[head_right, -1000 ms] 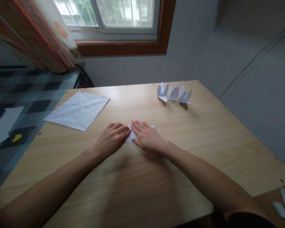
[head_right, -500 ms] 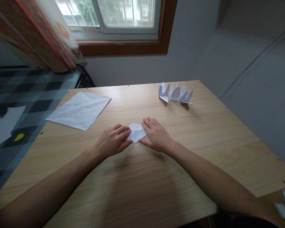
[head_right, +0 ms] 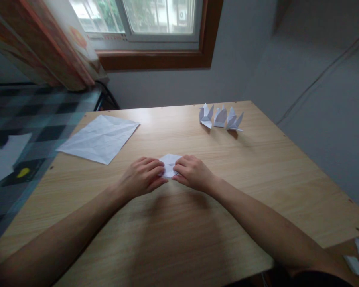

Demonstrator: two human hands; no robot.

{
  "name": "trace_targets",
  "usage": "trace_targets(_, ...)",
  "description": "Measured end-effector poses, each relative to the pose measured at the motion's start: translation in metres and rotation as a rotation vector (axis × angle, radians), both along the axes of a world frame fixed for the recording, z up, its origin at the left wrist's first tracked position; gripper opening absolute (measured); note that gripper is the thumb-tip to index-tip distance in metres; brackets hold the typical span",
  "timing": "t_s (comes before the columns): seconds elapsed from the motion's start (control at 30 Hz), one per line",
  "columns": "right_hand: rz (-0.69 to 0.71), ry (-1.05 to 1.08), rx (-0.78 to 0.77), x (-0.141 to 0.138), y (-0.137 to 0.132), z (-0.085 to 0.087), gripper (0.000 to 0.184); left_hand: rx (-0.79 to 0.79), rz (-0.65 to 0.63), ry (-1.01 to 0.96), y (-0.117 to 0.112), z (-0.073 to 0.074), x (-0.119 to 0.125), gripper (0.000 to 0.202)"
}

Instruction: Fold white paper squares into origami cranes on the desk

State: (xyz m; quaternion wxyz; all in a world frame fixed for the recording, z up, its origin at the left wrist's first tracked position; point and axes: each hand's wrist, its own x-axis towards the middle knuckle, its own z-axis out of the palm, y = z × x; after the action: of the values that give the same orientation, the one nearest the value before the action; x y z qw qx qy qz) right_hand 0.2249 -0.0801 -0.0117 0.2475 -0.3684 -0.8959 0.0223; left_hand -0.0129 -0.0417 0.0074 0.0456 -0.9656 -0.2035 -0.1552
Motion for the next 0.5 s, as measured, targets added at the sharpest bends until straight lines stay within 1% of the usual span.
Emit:
trace_targets(0.13, -0.034, 0.053, -0.049, -0.002, 0.001, 0.000, 0.023, -0.035, 0.034, -0.059, 0.000, -0.001, 0.001, 0.028)
trace_targets(0.3, -0.173, 0.118, -0.084, -0.009, 0.001, 0.000, 0.022, -0.067, 0.103, -0.120, -0.001, -0.004, 0.003, 0.028)
trace_targets(0.43, -0.229, 0.131, -0.118, -0.012, 0.003, -0.001, 0.010, -0.074, 0.134, -0.103, 0.000, -0.005, 0.003, 0.025)
trace_targets(0.5, -0.227, 0.120, -0.083, -0.012, 0.004, -0.002, 0.007, -0.076, 0.119, -0.087, 0.001, -0.005, 0.003, 0.023)
